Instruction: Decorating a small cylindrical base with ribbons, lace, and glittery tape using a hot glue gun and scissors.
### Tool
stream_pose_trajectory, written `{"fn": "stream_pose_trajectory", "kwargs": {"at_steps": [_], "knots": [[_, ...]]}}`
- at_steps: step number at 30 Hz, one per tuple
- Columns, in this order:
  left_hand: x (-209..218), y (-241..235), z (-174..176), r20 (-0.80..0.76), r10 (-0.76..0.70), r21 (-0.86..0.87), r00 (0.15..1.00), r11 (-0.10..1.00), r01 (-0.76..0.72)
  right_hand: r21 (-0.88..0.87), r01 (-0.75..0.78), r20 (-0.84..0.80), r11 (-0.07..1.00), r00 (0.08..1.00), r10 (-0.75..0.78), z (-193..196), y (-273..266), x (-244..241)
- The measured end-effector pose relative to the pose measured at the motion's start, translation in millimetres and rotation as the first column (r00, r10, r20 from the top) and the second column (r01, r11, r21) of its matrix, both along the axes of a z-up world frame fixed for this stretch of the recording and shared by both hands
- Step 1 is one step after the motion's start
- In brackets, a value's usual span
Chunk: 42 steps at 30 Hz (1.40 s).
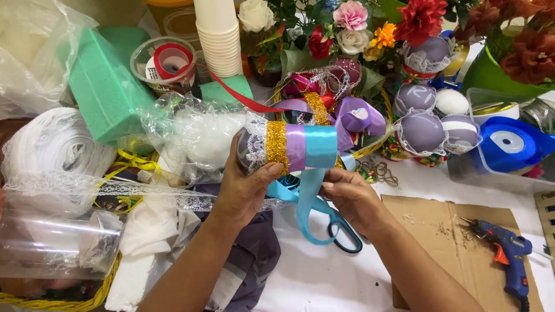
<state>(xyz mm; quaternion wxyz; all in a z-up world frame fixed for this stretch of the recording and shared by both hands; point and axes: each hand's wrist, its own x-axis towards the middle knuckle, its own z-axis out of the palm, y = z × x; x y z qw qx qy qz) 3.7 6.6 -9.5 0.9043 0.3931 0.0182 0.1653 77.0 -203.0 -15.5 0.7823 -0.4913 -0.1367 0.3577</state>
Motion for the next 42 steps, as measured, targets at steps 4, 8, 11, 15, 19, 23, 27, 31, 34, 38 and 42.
{"fn": "stream_pose_trajectory", "kwargs": {"at_steps": [4,8,11,15,19,23,27,31,34,38,42], "knots": [[1,2,-4,0.02,0.044,-0.014,0.999,0.999,-0.044,-0.057,0.053,0.032,0.997,0.998,-0.051,-5,-1,-6],[4,3,-10,0.029,0.067,-0.018,0.997,0.998,-0.066,-0.081,0.074,0.051,0.994,0.996,-0.07,-29,-9,-2],[4,1,-8,0.028,0.089,-0.013,0.996,0.996,-0.089,-0.07,0.059,0.02,0.996,0.998,-0.058,-12,-1,-10],[3,-1,-2,0.021,0.098,-0.018,0.995,0.995,-0.097,-0.069,0.006,-0.032,0.998,0.999,-0.008,11,8,-17],[4,1,-9,0.027,0.109,-0.029,0.994,0.994,-0.109,-0.098,0.016,-0.036,0.995,0.999,-0.019,3,8,-17],[6,5,-17,0.007,0.115,-0.049,0.993,0.992,-0.115,-0.195,0.105,0.069,0.975,0.993,-0.093,-1,6,-21],[7,3,-19,-0.014,0.113,-0.092,0.994,0.989,-0.114,-0.208,0.16,0.14,0.965,0.981,-0.132,-4,2,-23],[8,4,-31,-0.037,0.106,-0.131,0.994,0.985,-0.11,-0.209,0.186,0.166,0.96,0.974,-0.152,13,3,-26],[8,2,-31,-0.047,0.12,-0.163,0.992,0.979,-0.126,-0.204,0.172,0.177,0.964,0.975,-0.137,14,-2,-26],[6,-6,-11,-0.232,0.104,-0.105,0.967,0.986,-0.131,-0.312,0.138,0.184,0.94,0.979,-0.083,8,-10,-22],[6,-10,-14,-0.217,0.12,-0.104,0.969,0.984,-0.146,-0.326,0.143,0.182,0.935,0.979,-0.087,10,-11,-21]]}}
